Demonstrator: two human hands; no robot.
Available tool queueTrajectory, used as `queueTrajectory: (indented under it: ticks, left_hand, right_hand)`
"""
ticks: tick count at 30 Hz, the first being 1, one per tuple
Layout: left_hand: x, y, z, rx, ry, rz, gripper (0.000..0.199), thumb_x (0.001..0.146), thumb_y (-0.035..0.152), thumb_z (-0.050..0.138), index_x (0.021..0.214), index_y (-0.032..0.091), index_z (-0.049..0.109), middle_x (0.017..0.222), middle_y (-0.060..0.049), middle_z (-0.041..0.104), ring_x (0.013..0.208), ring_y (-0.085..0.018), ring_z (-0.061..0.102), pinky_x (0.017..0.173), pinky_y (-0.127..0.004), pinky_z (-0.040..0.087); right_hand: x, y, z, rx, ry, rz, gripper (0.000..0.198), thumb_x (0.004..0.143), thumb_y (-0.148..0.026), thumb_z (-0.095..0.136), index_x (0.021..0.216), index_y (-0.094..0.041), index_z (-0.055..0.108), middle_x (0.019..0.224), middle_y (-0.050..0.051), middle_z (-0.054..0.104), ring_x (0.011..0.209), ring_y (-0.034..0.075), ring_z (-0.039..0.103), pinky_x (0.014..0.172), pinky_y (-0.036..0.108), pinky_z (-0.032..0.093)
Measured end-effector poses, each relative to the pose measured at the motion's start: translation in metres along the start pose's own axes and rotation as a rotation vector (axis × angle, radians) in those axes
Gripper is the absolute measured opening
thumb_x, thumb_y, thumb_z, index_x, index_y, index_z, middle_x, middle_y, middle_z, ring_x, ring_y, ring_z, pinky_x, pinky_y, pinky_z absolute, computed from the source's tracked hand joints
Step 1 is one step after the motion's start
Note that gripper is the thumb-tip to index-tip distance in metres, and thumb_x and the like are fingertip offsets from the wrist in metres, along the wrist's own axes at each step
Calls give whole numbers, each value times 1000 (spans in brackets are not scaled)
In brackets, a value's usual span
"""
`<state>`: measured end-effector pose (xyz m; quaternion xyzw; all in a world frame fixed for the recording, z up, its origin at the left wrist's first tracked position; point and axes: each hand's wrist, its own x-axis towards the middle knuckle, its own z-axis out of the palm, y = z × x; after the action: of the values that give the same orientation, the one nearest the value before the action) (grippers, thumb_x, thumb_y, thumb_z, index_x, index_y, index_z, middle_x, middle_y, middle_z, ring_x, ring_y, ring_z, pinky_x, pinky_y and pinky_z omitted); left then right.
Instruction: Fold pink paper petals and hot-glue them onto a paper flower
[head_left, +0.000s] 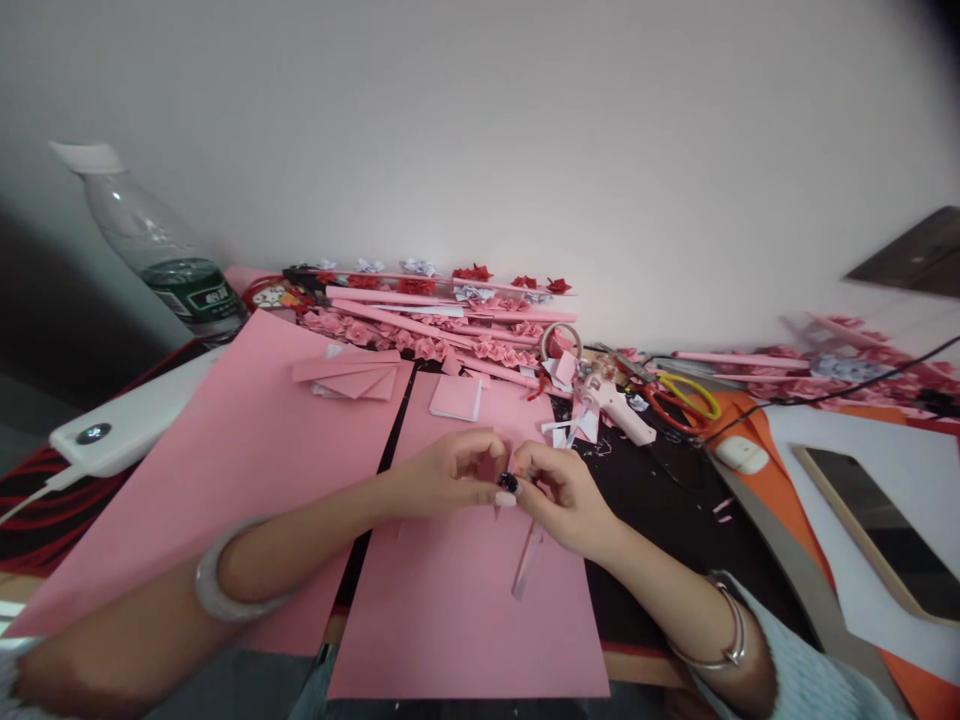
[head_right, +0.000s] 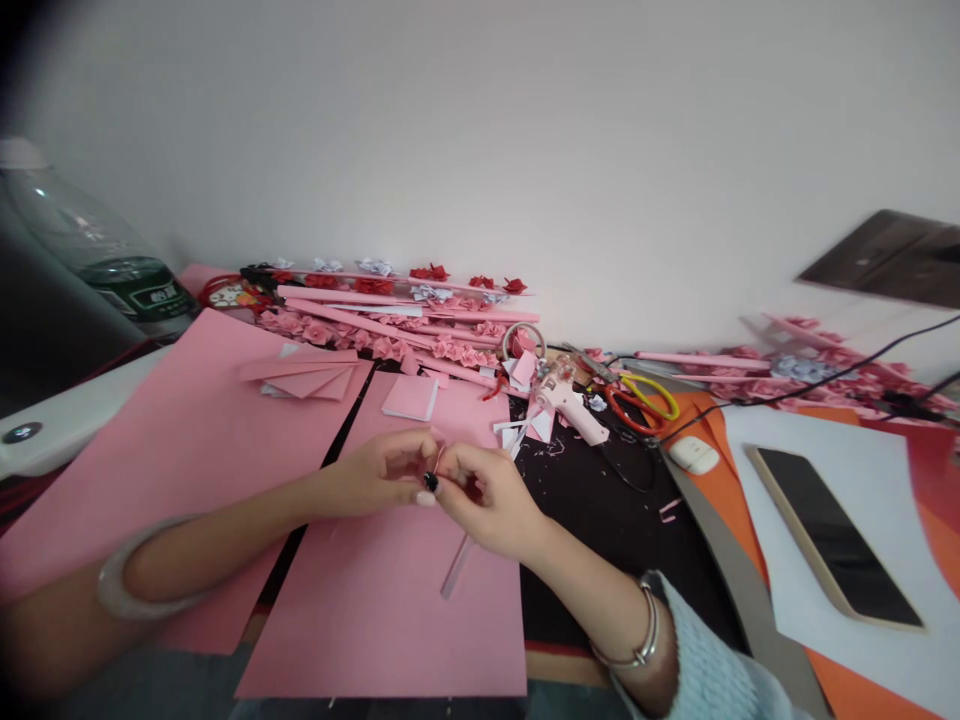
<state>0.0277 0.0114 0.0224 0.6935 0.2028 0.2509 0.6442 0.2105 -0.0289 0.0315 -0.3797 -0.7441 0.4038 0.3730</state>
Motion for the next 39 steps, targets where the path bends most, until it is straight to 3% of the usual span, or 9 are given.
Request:
queueTrajectory:
  ticks: [7, 13, 21, 29, 39]
  left_hand:
    - [0, 3, 0, -3, -4, 21, 23, 80, 28, 62, 73, 16, 44, 80, 1, 46, 73, -11, 48, 66, -24, 40]
    - [-1, 5, -1, 259, 9, 120, 19, 79, 30, 63, 74, 16, 51, 81, -2, 55, 78, -13, 52, 73, -28, 42]
    - [-3, 6, -2, 505, 80, 298, 14, 79, 26, 63, 75, 18, 52, 83, -3, 60, 82, -15, 54, 76, -28, 43]
    - [-4, 7, -2, 540, 64, 341, 15, 81, 28, 62, 75, 18, 52, 83, -4, 60, 82, -15, 54, 75, -27, 44]
    - [-4, 7, -2, 559, 72, 368, 11, 79, 22, 63, 77, 19, 53, 85, -3, 55, 84, -15, 53, 76, -26, 44]
  right_hand:
    - [0, -1, -2, 30, -13, -20, 21, 86, -31, 47, 69, -19, 44, 59, -4, 39, 51, 9, 33, 48, 23, 26]
    - [-1, -3, -7, 75, -73, -35, 32, 91, -39, 37, 69, -18, 47, 56, -3, 42, 48, 9, 36, 48, 24, 28]
    - [-1, 0, -7, 46, -94, -21, 31, 88, -37, 39, 63, -19, 42, 50, -5, 38, 44, 8, 33, 46, 23, 26]
    - [0, -1, -8, 122, -123, -16, 33, 89, -35, 35, 61, -20, 43, 52, -3, 43, 48, 10, 42, 49, 24, 32]
    - [1, -2, -5, 2, -105, -41, 20, 82, -24, 45, 63, -19, 43, 53, -6, 33, 47, 8, 30, 46, 22, 24]
